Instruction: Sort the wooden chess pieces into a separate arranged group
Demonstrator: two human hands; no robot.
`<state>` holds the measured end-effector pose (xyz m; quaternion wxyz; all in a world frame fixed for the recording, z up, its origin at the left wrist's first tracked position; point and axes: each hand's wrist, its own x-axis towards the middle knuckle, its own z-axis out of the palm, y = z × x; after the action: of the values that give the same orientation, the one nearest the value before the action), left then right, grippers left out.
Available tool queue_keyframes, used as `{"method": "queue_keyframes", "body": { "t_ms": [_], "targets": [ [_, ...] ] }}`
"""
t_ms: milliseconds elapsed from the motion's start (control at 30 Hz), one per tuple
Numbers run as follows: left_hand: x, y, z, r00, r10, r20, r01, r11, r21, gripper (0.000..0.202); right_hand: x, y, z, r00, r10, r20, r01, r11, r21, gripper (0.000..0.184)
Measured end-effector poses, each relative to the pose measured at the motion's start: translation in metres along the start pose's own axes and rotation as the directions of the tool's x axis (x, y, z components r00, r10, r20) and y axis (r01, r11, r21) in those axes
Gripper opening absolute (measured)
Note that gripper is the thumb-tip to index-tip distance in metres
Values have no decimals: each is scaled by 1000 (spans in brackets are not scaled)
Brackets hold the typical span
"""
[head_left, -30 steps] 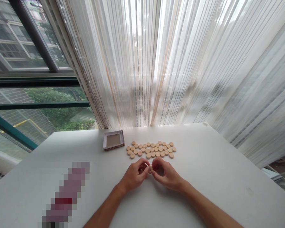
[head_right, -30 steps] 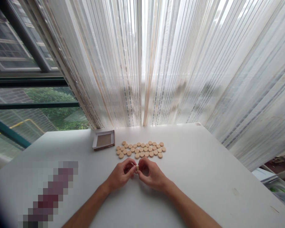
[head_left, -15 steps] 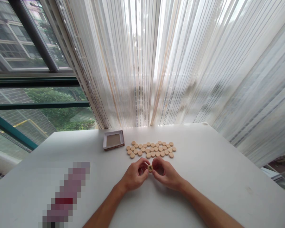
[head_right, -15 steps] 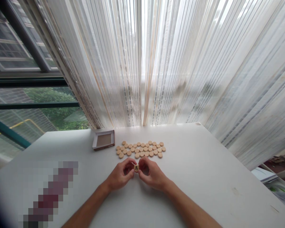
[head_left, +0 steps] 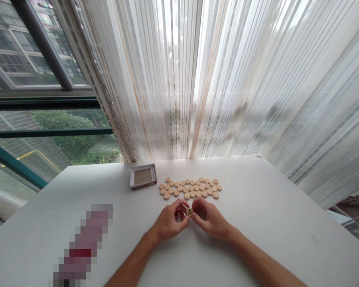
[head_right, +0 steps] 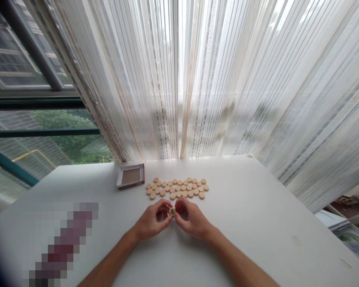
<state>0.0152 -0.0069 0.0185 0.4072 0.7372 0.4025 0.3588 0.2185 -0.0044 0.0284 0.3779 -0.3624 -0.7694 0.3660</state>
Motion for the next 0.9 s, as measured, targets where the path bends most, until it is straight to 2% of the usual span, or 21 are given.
{"method": "queue_keyframes", "body": {
  "t_ms": [400, 900],
  "targets": [
    [-1, 2, 1, 1000, -3, 2, 2, 999, 41, 22, -1, 11, 4, 997, 72, -13, -72, 997, -17, 21],
    [0, 1, 0, 999, -26, -19, 26, 1000, 8, 26, 0, -1, -1, 1000, 3, -3, -3, 999, 34, 7]
  ]
}}
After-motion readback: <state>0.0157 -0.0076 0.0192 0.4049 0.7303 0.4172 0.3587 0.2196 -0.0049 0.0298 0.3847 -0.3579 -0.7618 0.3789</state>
